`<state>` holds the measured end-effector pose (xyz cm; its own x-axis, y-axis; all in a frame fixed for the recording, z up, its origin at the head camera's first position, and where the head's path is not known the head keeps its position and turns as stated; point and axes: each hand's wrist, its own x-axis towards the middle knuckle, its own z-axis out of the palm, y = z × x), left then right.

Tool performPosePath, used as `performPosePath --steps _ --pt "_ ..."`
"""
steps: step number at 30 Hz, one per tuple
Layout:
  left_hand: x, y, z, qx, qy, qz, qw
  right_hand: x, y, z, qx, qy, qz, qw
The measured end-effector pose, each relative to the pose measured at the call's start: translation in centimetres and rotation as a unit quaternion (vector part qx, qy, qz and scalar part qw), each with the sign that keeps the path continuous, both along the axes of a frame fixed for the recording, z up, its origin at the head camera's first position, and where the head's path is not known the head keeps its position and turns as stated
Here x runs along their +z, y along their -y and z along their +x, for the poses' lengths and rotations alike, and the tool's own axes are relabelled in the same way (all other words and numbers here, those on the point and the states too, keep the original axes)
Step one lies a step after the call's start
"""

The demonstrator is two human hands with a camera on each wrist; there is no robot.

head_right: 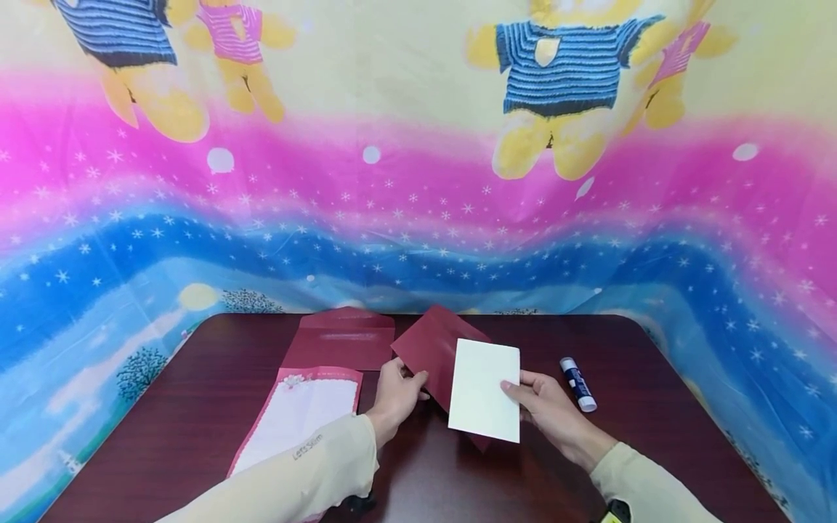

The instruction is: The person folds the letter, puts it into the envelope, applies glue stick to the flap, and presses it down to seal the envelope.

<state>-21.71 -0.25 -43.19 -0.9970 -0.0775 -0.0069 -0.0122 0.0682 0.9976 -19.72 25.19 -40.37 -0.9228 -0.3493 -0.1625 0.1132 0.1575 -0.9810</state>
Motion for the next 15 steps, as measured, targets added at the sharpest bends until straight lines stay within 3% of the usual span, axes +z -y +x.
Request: performPosePath --steps 5,9,15 --pt "-0.1 -0.1 1.1 -0.039 0.011 -0.035 0.9986 0.3 0.2 0.0 -0.017 0.003 0.018 0.9997" --pt "0.0 -0.3 1.9 -0.051 0.026 -0.011 0.9983 0.4 0.3 -0.1 -0.025 0.005 0.032 0.9992" --pt "0.1 -0.1 2.1 -0.067 0.021 0.047 0.9964 0.5 0.2 -0.4 -0.034 0.005 0.051 0.9981"
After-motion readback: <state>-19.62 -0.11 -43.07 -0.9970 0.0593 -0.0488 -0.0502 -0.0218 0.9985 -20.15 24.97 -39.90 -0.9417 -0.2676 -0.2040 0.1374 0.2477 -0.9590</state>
